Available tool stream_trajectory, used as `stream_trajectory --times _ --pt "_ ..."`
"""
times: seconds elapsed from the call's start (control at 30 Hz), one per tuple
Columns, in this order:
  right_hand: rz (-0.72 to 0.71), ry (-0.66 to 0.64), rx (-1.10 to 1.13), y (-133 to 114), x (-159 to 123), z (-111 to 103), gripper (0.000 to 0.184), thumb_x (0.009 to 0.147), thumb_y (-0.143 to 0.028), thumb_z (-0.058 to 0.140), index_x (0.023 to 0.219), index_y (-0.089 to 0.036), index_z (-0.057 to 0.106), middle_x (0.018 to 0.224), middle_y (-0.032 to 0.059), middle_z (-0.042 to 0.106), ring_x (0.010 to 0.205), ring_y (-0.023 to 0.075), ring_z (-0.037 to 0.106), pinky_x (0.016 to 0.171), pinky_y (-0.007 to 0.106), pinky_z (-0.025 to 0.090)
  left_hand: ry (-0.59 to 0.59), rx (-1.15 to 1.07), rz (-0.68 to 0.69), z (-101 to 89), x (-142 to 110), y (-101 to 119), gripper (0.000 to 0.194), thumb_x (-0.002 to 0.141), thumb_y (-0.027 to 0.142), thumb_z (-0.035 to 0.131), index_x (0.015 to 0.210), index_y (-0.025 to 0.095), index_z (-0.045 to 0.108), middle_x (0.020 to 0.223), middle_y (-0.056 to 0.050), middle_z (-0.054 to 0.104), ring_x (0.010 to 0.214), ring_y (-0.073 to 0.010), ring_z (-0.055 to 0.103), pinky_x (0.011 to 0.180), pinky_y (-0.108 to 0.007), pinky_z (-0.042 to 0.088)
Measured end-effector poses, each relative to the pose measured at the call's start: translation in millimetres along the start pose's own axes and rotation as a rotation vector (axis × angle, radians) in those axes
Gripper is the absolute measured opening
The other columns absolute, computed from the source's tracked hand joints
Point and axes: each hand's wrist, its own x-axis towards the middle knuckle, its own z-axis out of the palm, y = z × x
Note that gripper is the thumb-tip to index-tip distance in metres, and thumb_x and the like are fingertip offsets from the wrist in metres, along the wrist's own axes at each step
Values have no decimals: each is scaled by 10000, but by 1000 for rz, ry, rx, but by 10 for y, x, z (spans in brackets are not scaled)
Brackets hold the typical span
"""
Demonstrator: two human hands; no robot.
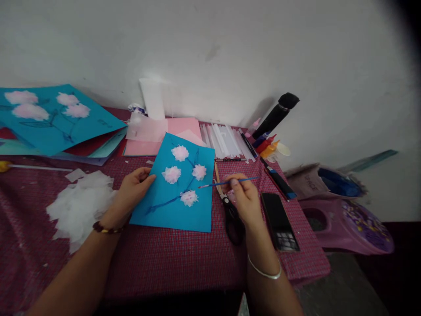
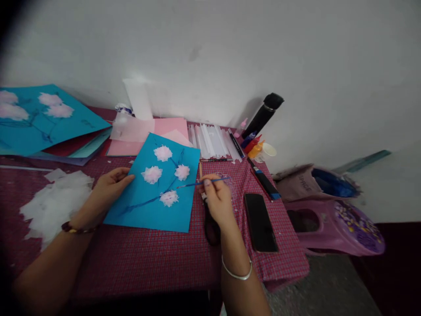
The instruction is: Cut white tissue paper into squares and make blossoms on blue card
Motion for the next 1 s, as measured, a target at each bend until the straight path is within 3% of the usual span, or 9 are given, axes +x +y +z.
stream_trajectory --times 0.2,0.37,0.67,0.83,1.0 --pt "-23 387 -169 26 144 -565 220 905 -363 464 762 -218 546 577 -49 530 518 130 516 523 241 412 47 132 -66 -26 8 42 355 670 437 653 932 198 648 781 10 696 672 -169 603 570 -247 471" --pt "23 473 -322 231 234 -857 254 883 -390 459 700 -222 511 530 -57 466 478 133 436 477 247 342 128 282 -176 -38 18 126 277 620 445 628 818 251 645 659 41 671 598 -185 593 495 -255 456" --pt "88 389 -359 465 318 -817 249 857 -387 475 685 -219 540 537 -34 543 513 154 490 510 253 369 144 237 -280 33 -26 294 249 544 414 613 742 263 603 549 64 620 510 -175 567 457 -258 462" --pt "131 342 -298 540 331 -802 210 827 -366 520 692 -213 569 530 -35 573 497 151 525 504 252 393 65 243 -236 -4 -21 192 360 597 487 601 885 270 607 625 50 655 551 -189 596 448 -256 463" --pt "139 443 -192 497 324 -850 220 835 -386 505 709 -214 555 519 -43 555 479 144 525 491 253 408 41 230 -204 -36 17 66 374 625 491 611 914 255 608 705 26 670 587 -191 606 467 -259 474"
